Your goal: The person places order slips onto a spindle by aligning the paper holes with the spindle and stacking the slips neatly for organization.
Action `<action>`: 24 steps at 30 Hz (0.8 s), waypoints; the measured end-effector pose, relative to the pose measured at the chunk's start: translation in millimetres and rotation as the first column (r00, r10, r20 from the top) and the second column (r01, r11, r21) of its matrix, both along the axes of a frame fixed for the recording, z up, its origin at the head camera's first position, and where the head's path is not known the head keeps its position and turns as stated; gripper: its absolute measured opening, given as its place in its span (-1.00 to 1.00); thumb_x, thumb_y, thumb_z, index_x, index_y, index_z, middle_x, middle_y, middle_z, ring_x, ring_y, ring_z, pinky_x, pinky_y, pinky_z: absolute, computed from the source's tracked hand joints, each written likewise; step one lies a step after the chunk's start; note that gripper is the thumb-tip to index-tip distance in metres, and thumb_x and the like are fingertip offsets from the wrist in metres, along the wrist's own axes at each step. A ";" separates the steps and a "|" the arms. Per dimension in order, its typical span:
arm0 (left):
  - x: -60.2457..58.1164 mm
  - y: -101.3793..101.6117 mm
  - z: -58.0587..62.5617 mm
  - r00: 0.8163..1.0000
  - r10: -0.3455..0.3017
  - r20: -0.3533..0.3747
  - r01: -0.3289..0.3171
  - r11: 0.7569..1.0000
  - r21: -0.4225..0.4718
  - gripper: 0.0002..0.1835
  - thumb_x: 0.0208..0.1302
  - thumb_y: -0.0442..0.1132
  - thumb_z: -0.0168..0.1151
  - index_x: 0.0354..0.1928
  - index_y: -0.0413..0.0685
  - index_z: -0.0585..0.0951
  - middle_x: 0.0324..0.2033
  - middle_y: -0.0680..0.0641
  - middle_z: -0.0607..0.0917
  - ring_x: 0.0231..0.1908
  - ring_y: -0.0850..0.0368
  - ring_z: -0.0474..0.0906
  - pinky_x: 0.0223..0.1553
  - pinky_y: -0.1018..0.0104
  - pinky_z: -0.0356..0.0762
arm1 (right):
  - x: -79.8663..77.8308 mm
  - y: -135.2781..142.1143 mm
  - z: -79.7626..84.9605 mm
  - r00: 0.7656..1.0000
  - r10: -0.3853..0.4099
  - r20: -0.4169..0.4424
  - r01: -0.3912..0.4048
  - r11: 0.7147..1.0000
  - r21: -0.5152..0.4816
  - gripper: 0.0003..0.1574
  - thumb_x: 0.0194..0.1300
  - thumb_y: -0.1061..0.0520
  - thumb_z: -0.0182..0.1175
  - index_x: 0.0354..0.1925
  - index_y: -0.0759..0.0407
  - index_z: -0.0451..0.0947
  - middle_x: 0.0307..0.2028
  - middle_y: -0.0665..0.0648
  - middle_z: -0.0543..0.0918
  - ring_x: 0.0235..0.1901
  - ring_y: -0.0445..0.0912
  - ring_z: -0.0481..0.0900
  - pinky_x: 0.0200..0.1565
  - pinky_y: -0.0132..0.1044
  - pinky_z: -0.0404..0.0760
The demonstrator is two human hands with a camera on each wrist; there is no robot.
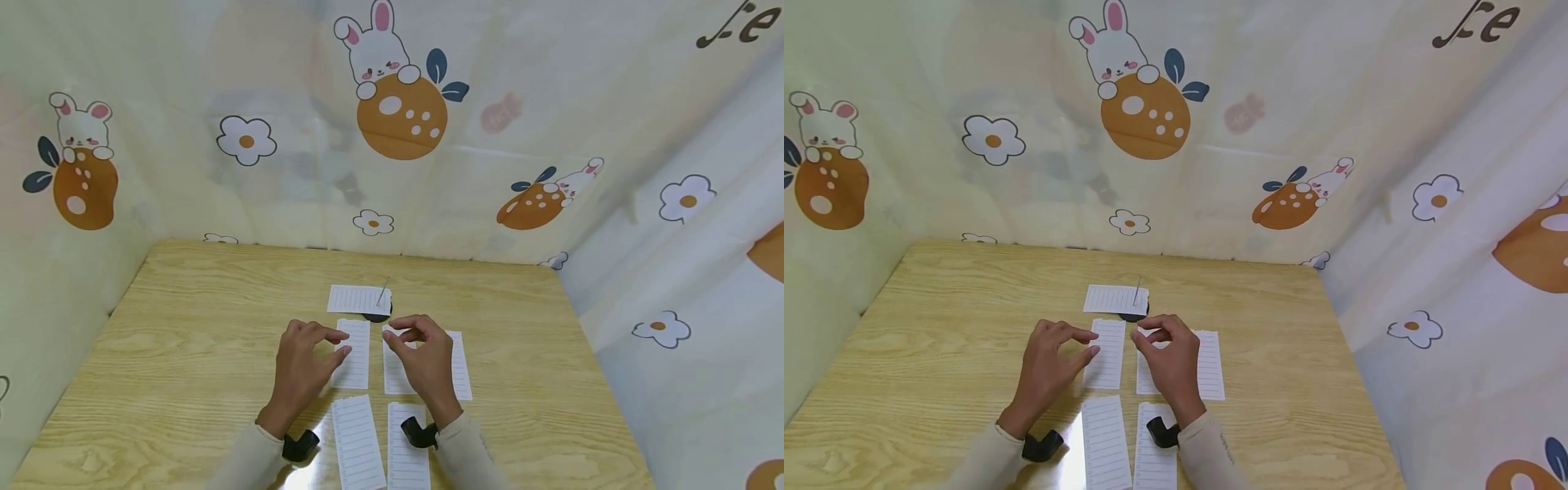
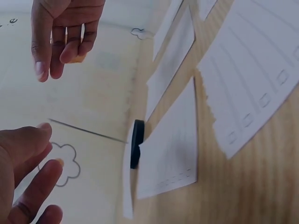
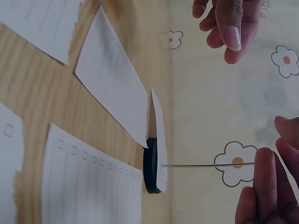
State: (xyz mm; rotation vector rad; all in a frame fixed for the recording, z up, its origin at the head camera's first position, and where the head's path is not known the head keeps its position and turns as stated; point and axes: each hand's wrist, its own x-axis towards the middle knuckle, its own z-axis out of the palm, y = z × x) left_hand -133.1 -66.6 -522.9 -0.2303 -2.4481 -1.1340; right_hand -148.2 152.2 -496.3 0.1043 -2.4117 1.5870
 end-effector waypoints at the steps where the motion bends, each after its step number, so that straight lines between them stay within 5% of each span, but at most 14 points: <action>1: 2.0 0.2 -1.4 1.000 0.002 -0.005 -0.002 1.000 -0.004 -0.74 -0.01 -0.20 0.73 -0.23 0.12 0.87 -0.36 0.09 0.83 -0.19 0.08 0.53 -0.07 0.08 0.46 | 2.0 -0.9 -0.7 1.000 -0.001 0.002 0.001 1.000 0.004 -0.79 0.19 0.11 0.61 -0.19 -0.03 0.81 -0.26 0.03 0.79 -0.37 -0.16 0.70 -0.13 -0.09 0.66; 24: 31.8 -1.9 -23.7 0.999 -0.016 0.033 0.017 1.000 -0.006 -0.66 -0.10 -0.20 0.76 -0.21 0.18 0.86 -0.32 0.17 0.85 -0.22 0.20 0.50 -0.12 0.19 0.44 | 54.9 -7.1 -19.6 0.997 -0.001 0.077 0.001 1.000 -0.006 -0.63 0.09 0.23 0.65 -0.22 -0.20 0.79 -0.28 0.05 0.79 -0.40 -0.24 0.72 -0.08 -0.27 0.63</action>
